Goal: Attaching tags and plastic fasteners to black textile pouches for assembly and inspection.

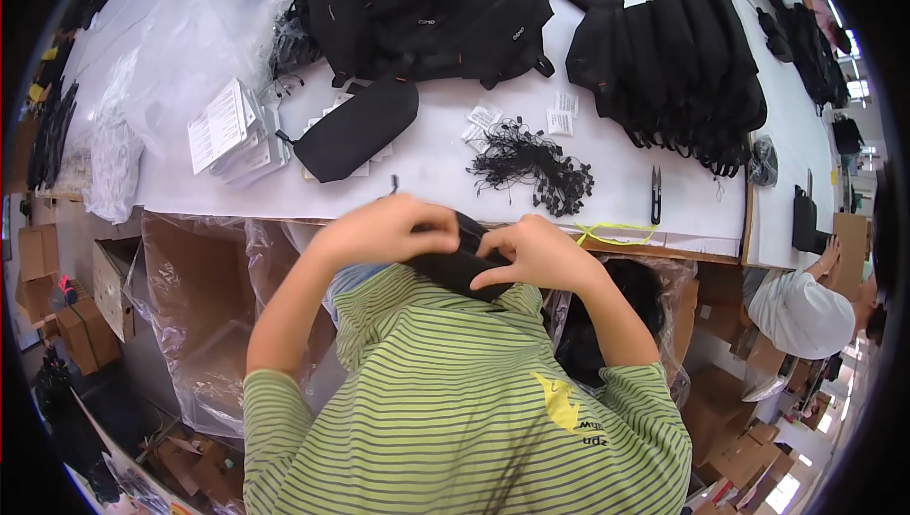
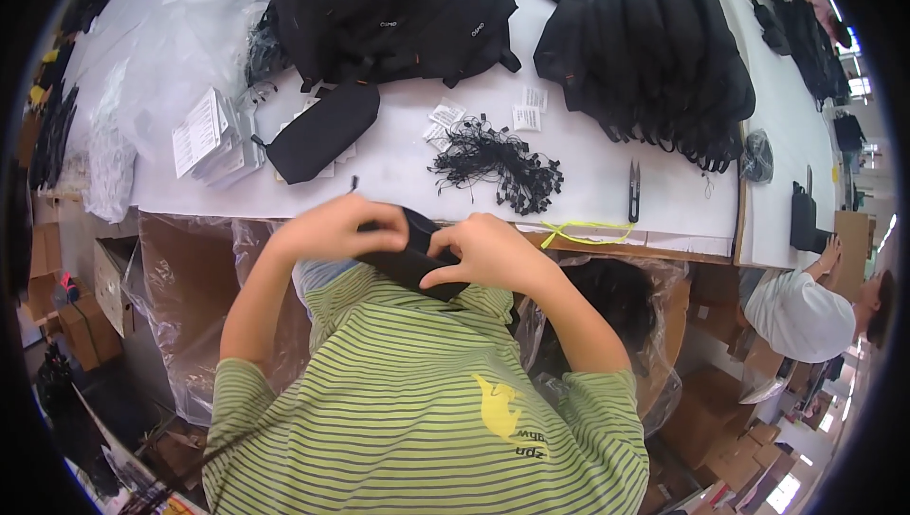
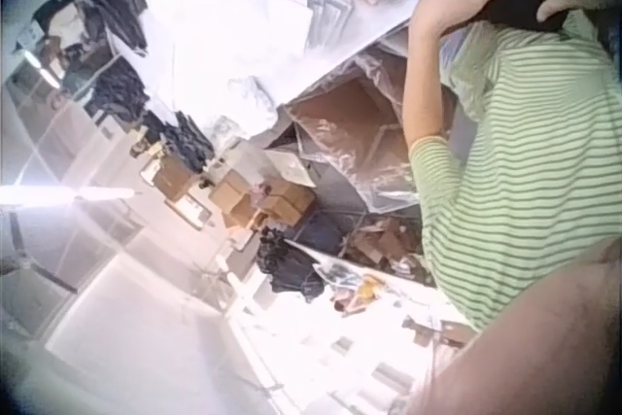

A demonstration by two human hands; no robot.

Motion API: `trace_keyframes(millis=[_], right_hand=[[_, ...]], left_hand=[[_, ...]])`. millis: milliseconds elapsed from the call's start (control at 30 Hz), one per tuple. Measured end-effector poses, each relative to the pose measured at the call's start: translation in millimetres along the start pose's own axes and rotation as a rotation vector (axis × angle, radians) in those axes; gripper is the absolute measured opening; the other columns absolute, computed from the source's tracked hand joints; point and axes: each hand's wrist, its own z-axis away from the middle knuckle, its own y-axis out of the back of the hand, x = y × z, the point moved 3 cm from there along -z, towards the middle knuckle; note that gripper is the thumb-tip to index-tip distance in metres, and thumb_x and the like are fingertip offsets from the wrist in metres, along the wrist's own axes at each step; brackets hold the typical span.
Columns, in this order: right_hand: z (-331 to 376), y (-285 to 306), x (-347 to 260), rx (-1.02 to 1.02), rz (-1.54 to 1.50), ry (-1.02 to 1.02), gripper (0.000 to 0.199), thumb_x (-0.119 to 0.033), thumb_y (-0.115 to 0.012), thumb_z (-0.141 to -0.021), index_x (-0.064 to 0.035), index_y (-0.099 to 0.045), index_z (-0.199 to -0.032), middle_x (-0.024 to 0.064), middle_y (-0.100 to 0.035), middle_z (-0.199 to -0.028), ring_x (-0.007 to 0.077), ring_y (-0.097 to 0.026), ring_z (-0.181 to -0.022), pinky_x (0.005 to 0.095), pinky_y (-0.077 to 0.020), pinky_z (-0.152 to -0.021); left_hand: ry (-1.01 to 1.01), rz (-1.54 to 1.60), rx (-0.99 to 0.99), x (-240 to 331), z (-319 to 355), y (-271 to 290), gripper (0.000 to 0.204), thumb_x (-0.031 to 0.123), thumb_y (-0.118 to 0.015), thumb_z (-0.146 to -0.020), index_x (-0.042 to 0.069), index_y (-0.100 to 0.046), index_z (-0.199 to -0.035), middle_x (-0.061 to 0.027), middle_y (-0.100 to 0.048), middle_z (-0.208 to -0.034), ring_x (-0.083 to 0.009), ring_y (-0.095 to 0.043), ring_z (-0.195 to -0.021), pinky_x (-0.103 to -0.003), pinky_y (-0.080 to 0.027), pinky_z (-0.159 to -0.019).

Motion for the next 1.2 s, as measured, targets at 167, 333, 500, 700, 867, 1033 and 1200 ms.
trace_keyframes(millis=[167, 333, 500, 700, 867, 1033, 1200], right_hand=[[5, -12, 7, 0.098, 0.020, 0.044, 0.031, -0.035, -0.074, -0.072, -0.0056, -0.070, -0.080, 0.0068, -0.048, -0.051, 0.0201, -0.049, -0.047, 0.0306, -0.0382, -0.049], [24, -2, 1, 0.246, 0.023, 0.077, 0.024, -0.027, -0.075, -0.073, -0.0044, -0.067, -0.073, 0.0075, -0.043, -0.046, 0.0204, -0.042, -0.040, 0.0295, -0.0342, -0.044], [38, 12, -2, 0.393, 0.148, 0.145, 0.021, -0.025, -0.076, -0.071, -0.0060, -0.067, -0.070, 0.0091, -0.052, -0.050, 0.0237, -0.050, -0.042, 0.0315, -0.0393, -0.044], [33, 39, -21, 0.588, 0.500, 0.210, 0.012, -0.021, -0.076, -0.066, -0.0111, -0.070, -0.071, 0.0058, -0.054, -0.049, 0.0227, -0.054, -0.044, 0.0326, -0.0413, -0.046], [24, 42, -32, 0.721, 0.446, 0.269, 0.012, -0.019, -0.077, -0.066, -0.0107, -0.071, -0.072, 0.0028, -0.053, -0.048, 0.0199, -0.051, -0.043, 0.0300, -0.0388, -0.045], [8, 32, -45, 0.903, 0.239, 0.337, 0.014, -0.013, -0.080, -0.063, -0.0085, -0.072, -0.074, 0.0009, -0.048, -0.046, 0.0151, -0.041, -0.040, 0.0283, -0.0319, -0.044], [1, 11, -33, 0.933, -0.160, 0.214, 0.009, -0.015, -0.072, -0.080, -0.0065, -0.070, -0.081, -0.0009, -0.044, -0.047, 0.0087, -0.035, -0.040, 0.0240, -0.0282, -0.044]], left_hand=[[-0.300, -0.363, 0.677, -43, -105, 46, 0.023, 0.013, -0.064, -0.082, 0.007, -0.061, -0.103, -0.0090, -0.059, -0.101, -0.0259, -0.055, -0.093, -0.034, -0.043, -0.083], [-0.248, -0.733, 0.678, -43, -134, 55, 0.029, 0.009, -0.068, -0.075, 0.009, -0.062, -0.104, -0.0073, -0.051, -0.113, -0.0270, -0.048, -0.101, -0.036, -0.042, -0.085], [-0.286, -0.247, 0.846, -17, -108, 74, 0.013, 0.013, -0.068, -0.076, 0.004, -0.064, -0.084, -0.0062, -0.061, -0.082, -0.0246, -0.055, -0.082, -0.035, -0.045, -0.076], [-0.468, -0.376, 0.695, 51, -16, 56, 0.015, 0.016, -0.069, -0.078, 0.006, -0.067, -0.089, -0.0050, -0.062, -0.099, -0.0208, -0.052, -0.102, -0.035, -0.039, -0.091], [-0.360, -0.280, 0.982, 40, 12, 54, 0.040, 0.022, -0.072, -0.076, 0.011, -0.061, -0.113, -0.0091, -0.048, -0.128, -0.0267, -0.045, -0.116, -0.039, -0.034, -0.098], [-0.522, 1.107, 0.969, -15, -4, -10, 0.075, 0.020, -0.078, -0.073, 0.004, -0.035, -0.133, -0.0116, -0.045, -0.130, -0.0201, -0.045, -0.120, -0.039, -0.035, -0.101], [-0.196, 1.499, 1.018, -4, -3, -21, 0.040, 0.013, -0.072, -0.079, 0.001, -0.054, -0.112, -0.0084, -0.063, -0.102, -0.0190, -0.063, -0.091, -0.032, -0.052, -0.080]])
